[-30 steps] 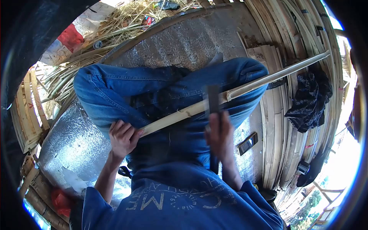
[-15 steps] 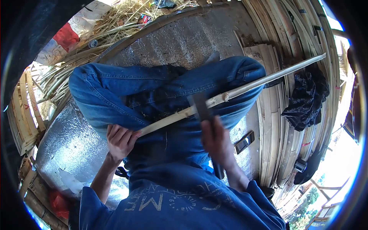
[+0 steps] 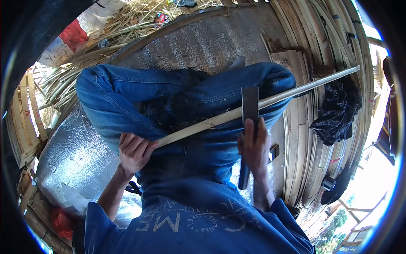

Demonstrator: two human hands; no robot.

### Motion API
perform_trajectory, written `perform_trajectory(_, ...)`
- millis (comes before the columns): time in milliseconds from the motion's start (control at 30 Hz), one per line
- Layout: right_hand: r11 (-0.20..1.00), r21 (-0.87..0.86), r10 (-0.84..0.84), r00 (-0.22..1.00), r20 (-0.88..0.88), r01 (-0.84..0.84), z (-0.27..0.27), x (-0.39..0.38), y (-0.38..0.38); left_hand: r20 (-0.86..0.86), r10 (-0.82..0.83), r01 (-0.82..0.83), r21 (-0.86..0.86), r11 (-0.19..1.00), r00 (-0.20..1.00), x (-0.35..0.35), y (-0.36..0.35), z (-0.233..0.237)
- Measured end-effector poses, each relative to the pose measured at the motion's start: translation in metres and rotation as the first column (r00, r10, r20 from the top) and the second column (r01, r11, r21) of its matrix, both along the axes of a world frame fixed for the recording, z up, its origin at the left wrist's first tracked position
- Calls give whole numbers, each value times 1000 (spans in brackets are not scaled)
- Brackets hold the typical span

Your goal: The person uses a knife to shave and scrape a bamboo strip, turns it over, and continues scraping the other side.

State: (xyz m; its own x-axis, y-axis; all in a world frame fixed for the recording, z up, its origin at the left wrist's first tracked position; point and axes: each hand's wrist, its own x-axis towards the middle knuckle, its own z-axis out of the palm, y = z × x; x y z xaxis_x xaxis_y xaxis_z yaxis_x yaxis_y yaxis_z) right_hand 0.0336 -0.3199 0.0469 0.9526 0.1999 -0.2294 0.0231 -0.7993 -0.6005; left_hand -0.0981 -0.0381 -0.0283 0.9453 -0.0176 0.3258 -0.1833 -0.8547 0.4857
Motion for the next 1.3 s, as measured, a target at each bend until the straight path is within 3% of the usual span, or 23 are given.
perform_trajectory(33,995,96,-35,998,-53,40,-1,-2,8,5,3,-3,-1,1000,1000,0,-1,0)
perform_trajectory(67,979,101,-136,939,-317,176,5,-7,22,13,2,-1,-6,1000,1000,0,0,-1)
perform_trajectory(100,999,36,36,997,-68,-34,2,-18,29,19,-2,2,-9,1000,1000,1,1,-1)
perform_trajectory(167,981,117,-108,936,-336,155,9,-11,27,17,-8,8,-5,1000,1000,3,1,2)
perform_trajectory(233,953,41,-266,895,-358,300,20,6,17,1,-13,13,-9,1000,1000,0,1,2)
perform_trajectory(300,961,-4,-260,899,-353,277,17,3,19,-23,1,-1,-6,1000,1000,-1,0,0)
perform_trajectory(367,992,123,26,1000,-6,-25,-15,-28,29,-15,2,-2,-7,1000,1000,0,0,0)
perform_trajectory(400,993,86,89,988,-128,-78,-7,-34,38,-12,2,-2,-6,1000,1000,0,1,0)
perform_trajectory(433,993,88,88,988,-127,-77,-7,-30,34,-12,0,0,-4,1000,1000,2,2,0)
perform_trajectory(500,982,141,-100,982,-158,123,-5,-17,16,6,-13,13,-25,1000,1000,0,3,1)
perform_trajectory(567,992,-11,-124,992,25,124,-4,-12,6,-7,-4,4,-23,1000,1000,-1,1,-1)
perform_trajectory(700,997,74,9,977,-211,6,-1,-34,40,-31,5,-6,-31,999,999,0,1,-2)
perform_trajectory(767,970,115,-171,939,-298,213,-8,-27,25,-32,1,-2,-31,1000,1000,2,3,-1)
perform_trajectory(833,995,-39,-85,995,59,88,-9,-13,6,-47,3,-5,-42,999,999,-1,2,0)
perform_trajectory(967,988,-59,150,973,177,-142,-17,-27,22,-83,-10,5,-61,998,996,4,5,-1)
perform_trajectory(1033,978,107,-145,950,-278,181,-2,-12,16,-113,-11,2,-76,997,994,3,6,0)
perform_trajectory(1067,999,27,-43,999,-18,44,-7,-7,7,-116,-17,9,-64,998,993,5,5,1)
perform_trajectory(1100,968,39,-231,937,-262,250,10,2,19,-111,-21,16,-52,999,994,7,5,1)
perform_trajectory(1167,996,83,17,998,-62,-12,-18,-23,21,-113,-24,18,-50,999,993,5,5,0)
perform_trajectory(1200,959,-1,277,930,243,-285,-26,-33,27,-116,-24,19,-44,999,993,6,6,0)
perform_trajectory(1233,959,2,275,929,247,-284,-27,-32,23,-113,-24,20,-40,999,993,8,7,1)
perform_trajectory(1267,988,134,77,997,26,-79,-24,-27,19,-109,-24,19,-46,999,994,8,7,1)
perform_trajectory(1300,966,208,-105,969,-225,153,-15,-20,17,-113,-25,19,-55,998,993,6,6,2)
